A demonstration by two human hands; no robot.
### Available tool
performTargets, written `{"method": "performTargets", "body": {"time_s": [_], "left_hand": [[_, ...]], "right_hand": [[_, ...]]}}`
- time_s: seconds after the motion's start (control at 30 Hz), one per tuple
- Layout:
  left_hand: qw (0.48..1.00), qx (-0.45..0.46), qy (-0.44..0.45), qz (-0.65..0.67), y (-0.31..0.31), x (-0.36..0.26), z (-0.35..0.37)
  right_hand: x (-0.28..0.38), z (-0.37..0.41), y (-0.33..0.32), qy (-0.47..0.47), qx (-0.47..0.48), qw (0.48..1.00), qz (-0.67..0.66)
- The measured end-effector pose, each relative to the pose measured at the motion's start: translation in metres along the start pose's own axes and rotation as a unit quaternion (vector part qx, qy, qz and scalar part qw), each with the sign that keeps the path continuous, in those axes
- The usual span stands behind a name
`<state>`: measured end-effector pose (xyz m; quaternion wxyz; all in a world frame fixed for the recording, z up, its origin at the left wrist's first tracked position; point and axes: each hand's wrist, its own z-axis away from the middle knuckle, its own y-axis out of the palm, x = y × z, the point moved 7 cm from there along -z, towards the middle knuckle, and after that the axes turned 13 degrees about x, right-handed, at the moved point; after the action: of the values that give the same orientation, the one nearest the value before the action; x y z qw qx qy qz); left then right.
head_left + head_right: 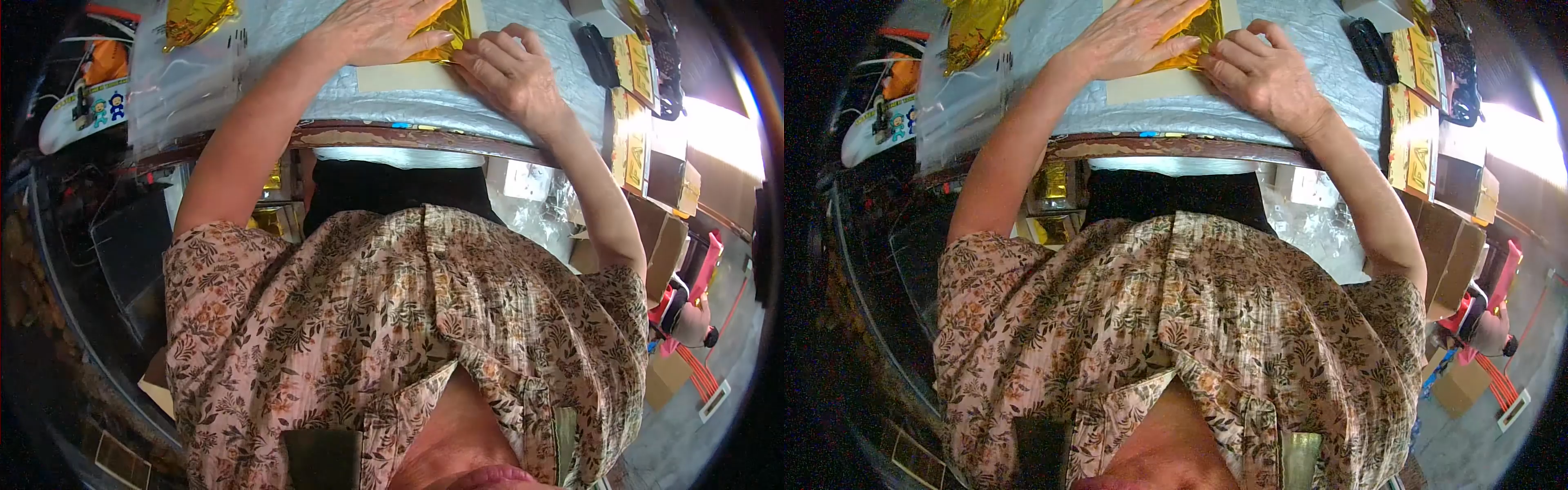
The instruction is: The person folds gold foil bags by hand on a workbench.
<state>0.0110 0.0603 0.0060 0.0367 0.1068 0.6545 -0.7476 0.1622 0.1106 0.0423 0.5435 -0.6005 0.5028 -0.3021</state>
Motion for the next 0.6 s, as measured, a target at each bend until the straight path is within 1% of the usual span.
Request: {"method": "performTargets", "body": {"time_s": [0.03, 0.07, 0.13, 0.2, 0.27, 0.33, 0.37, 0.43, 0.47, 0.53, 0.57, 0.6], "left_hand": [[1.0, 0.0, -0.002, 0.0, 0.0, 0.0, 0.0], [1.0, 0.003, -0.003, 0.006, 0.0, 0.0, 0.0], [1.0, 0.006, -0.004, 0.012, -0.004, -0.002, 0.001], [1.0, 0.015, -0.01, -0.023, -0.005, -0.004, 0.003], [1.0, 0.001, -0.003, -0.013, -0.002, -0.002, 0.002], [1.0, -0.01, 0.004, -0.002, -0.001, -0.001, 0.003], [1.0, -0.008, 0.005, 0.004, -0.001, -0.001, 0.003], [1.0, -0.006, 0.006, 0.011, -0.002, -0.001, 0.003], [1.0, -0.003, 0.004, 0.017, -0.003, -0.001, 0.003], [1.0, 0.001, 0.003, 0.024, -0.003, -0.001, 0.002], [1.0, -0.001, 0.004, 0.018, -0.002, -0.001, 0.002], [1.0, -0.003, 0.005, 0.012, -0.002, -0.001, 0.002]], "right_hand": [[0.003, -0.002, 0.001, -0.017, 0.006, 1.0, 0.025], [0.004, -0.003, 0.001, -0.018, 0.005, 1.0, 0.025], [0.011, -0.006, 0.001, -0.025, 0.033, 0.998, 0.05], [0.014, -0.007, -0.001, -0.019, 0.024, 0.998, 0.048], [0.012, -0.006, 0.002, -0.014, 0.015, 0.999, 0.047], [0.005, -0.003, 0.008, 0.011, 0.001, 1.0, -0.01], [0.003, -0.002, 0.009, 0.01, 0.001, 1.0, -0.011], [-0.005, -0.006, 0.004, 0.014, 0.005, 0.997, -0.078], [-0.007, -0.008, 0.0, 0.015, 0.006, 0.997, -0.079], [-0.006, -0.012, -0.001, 0.003, 0.049, 0.997, -0.051], [-0.004, -0.014, -0.003, 0.003, 0.05, 0.997, -0.052], [0.002, -0.016, -0.004, 0.0, 0.071, 0.997, -0.005]]}}
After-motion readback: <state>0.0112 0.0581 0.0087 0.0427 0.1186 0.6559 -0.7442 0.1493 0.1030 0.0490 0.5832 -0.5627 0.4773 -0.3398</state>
